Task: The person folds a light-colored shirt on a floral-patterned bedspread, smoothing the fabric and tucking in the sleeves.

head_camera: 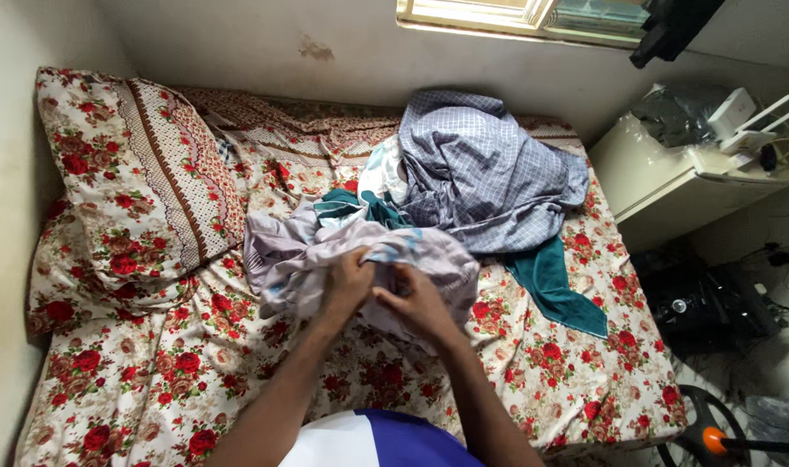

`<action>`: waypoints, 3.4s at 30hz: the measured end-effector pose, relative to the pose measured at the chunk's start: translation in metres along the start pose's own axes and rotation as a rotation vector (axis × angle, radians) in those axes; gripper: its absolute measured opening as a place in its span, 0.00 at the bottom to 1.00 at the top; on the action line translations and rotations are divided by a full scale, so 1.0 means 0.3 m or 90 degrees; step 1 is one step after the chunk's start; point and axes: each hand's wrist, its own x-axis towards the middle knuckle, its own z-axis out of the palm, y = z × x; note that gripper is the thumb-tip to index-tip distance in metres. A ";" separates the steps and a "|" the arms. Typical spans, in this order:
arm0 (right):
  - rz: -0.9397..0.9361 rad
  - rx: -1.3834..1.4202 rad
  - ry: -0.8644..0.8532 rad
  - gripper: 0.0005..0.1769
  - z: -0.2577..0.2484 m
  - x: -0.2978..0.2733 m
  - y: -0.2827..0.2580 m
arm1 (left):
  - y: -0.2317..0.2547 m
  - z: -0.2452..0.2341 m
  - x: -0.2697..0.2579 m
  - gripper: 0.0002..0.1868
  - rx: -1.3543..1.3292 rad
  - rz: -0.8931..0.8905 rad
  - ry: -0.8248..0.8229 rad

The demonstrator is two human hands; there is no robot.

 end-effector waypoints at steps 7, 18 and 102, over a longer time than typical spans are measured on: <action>0.006 0.092 0.122 0.19 0.034 0.130 0.195 | 0.005 0.031 -0.057 0.27 -0.190 -0.014 -0.157; 0.046 0.303 0.262 0.18 -0.217 0.141 0.121 | -0.707 -0.040 0.133 0.56 0.059 -0.263 0.053; 0.089 -0.099 0.000 0.44 -0.287 0.216 0.070 | -0.145 -0.136 0.362 0.08 0.032 0.058 0.202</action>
